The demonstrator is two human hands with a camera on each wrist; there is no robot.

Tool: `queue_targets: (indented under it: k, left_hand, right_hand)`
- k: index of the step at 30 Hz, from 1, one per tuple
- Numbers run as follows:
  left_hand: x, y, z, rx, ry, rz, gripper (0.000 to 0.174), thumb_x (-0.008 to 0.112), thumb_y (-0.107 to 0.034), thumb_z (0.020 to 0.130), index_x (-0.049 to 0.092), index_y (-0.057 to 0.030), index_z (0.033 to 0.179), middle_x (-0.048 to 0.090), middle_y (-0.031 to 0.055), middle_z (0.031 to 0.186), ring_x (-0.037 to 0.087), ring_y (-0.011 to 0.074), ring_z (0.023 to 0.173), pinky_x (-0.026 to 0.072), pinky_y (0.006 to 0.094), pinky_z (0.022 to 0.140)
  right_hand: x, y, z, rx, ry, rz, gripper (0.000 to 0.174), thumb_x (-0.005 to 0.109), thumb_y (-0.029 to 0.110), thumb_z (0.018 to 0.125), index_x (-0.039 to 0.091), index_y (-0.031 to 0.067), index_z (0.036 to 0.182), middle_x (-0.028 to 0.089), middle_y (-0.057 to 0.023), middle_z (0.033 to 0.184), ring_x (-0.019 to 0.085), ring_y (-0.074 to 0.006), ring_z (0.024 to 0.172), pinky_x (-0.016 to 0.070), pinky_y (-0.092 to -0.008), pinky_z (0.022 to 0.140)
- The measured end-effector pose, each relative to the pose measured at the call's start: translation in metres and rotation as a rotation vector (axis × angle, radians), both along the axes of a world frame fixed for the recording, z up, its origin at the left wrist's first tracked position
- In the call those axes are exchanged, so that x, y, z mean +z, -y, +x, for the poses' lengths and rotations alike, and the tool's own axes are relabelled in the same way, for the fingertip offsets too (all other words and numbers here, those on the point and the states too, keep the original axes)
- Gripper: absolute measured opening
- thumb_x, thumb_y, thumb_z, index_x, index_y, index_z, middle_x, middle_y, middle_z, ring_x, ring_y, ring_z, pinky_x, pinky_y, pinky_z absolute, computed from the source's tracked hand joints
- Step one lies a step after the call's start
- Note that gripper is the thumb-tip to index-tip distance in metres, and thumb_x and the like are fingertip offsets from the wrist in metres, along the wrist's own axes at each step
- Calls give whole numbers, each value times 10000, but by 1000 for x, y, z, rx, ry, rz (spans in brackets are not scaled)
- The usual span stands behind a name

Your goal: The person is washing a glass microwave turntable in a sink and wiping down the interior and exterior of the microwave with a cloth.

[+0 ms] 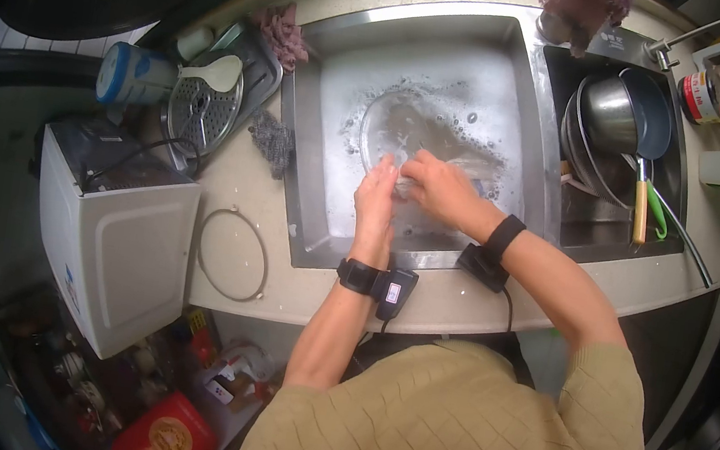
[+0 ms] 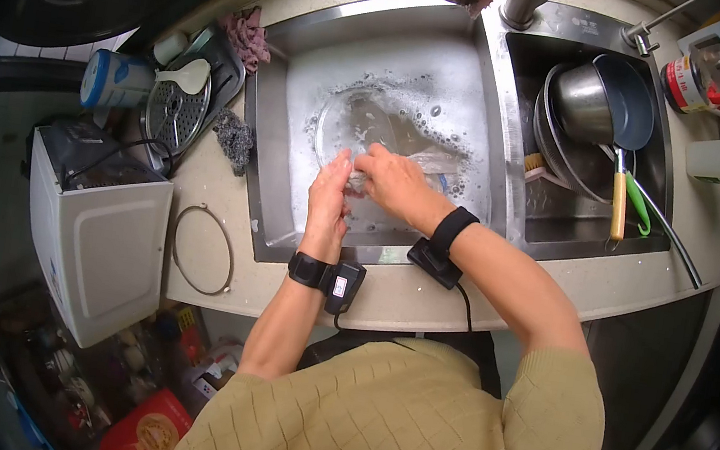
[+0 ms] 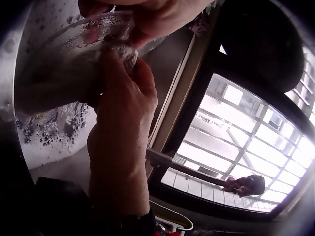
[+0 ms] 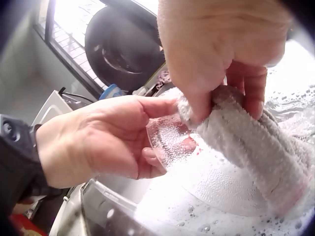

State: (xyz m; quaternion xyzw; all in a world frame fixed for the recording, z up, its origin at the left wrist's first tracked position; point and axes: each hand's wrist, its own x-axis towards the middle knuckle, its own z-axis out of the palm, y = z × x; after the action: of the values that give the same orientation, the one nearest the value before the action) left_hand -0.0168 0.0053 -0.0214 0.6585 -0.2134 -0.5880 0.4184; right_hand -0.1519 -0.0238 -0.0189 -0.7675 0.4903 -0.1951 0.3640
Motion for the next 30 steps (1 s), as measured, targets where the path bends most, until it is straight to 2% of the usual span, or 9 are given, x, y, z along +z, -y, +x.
queue_targets:
  k: [3, 9, 11, 13, 16, 18, 25, 29, 30]
  left_hand:
    - [7, -5, -1, -113, 28, 55, 436, 550, -184, 850, 469, -56, 1259, 597, 29, 1046, 513, 75, 652, 334, 187, 453]
    - [6, -4, -12, -42, -73, -47, 272, 542, -98, 836, 550, -32, 1100, 607, 25, 831, 548, 93, 688, 406, 200, 515]
    - [-1, -3, -7, -210, 193, -81, 350, 590, -168, 812, 544, 5, 1114, 615, 105, 963, 571, 154, 851, 456, 283, 726]
    - [1, -3, -10, -261, 290, -104, 361, 592, -174, 815, 536, 10, 1121, 616, 130, 990, 571, 169, 882, 454, 287, 728]
    - [6, 2, -15, -204, 243, -199, 331, 548, -3, 781, 530, 14, 1111, 596, 78, 908, 561, 112, 731, 457, 221, 606]
    - [16, 4, -15, -239, 161, -215, 460, 525, 25, 757, 463, 20, 1214, 570, 134, 1041, 583, 145, 776, 473, 226, 643]
    - [7, -10, -7, -278, 56, -152, 622, 511, 22, 754, 325, -58, 1343, 479, 179, 1202, 585, 191, 888, 492, 241, 710]
    - [12, -2, -14, -309, 84, -174, 619, 508, 14, 764, 306, -62, 1345, 456, 194, 1219, 575, 188, 900, 484, 247, 709]
    - [6, -2, -16, -300, 74, -177, 619, 508, 14, 764, 306, -62, 1345, 456, 194, 1219, 575, 188, 900, 484, 247, 709]
  right_hand:
    - [-6, 19, -2, -228, 81, 98, 222, 556, 110, 770, 580, 47, 982, 541, -127, 943, 548, -338, 853, 438, -400, 747]
    - [25, 12, 23, -204, 271, 108, 270, 544, 113, 780, 601, 73, 1041, 570, -103, 1046, 545, -285, 956, 429, -331, 815]
    - [29, 15, 32, -292, 377, -135, 213, 552, 174, 793, 635, 134, 985, 583, -47, 1062, 570, -232, 927, 400, -375, 769]
    - [33, 19, 33, -305, 333, -237, 242, 564, 156, 785, 620, 147, 1020, 583, -43, 1089, 571, -219, 931, 375, -358, 772]
    - [31, 37, 27, -283, 209, -358, 279, 536, 199, 812, 586, 147, 1082, 583, -48, 1102, 564, -233, 970, 396, -379, 786]
    - [32, 58, 21, -301, 224, -65, 297, 474, 212, 863, 550, 81, 1119, 549, -103, 1164, 515, -290, 1056, 377, -356, 919]
    - [-53, 82, -14, -357, 326, 330, 408, 420, 289, 862, 478, 32, 1174, 500, -206, 1191, 470, -350, 1111, 376, -391, 917]
    - [-60, 61, -21, -295, 268, 555, 662, 463, 459, 835, 361, -48, 1248, 464, -284, 1186, 464, -384, 1114, 371, -402, 921]
    - [-33, 56, -17, -407, 337, 733, 751, 491, 522, 801, 335, -53, 1258, 413, -290, 1230, 439, -405, 1125, 365, -427, 923]
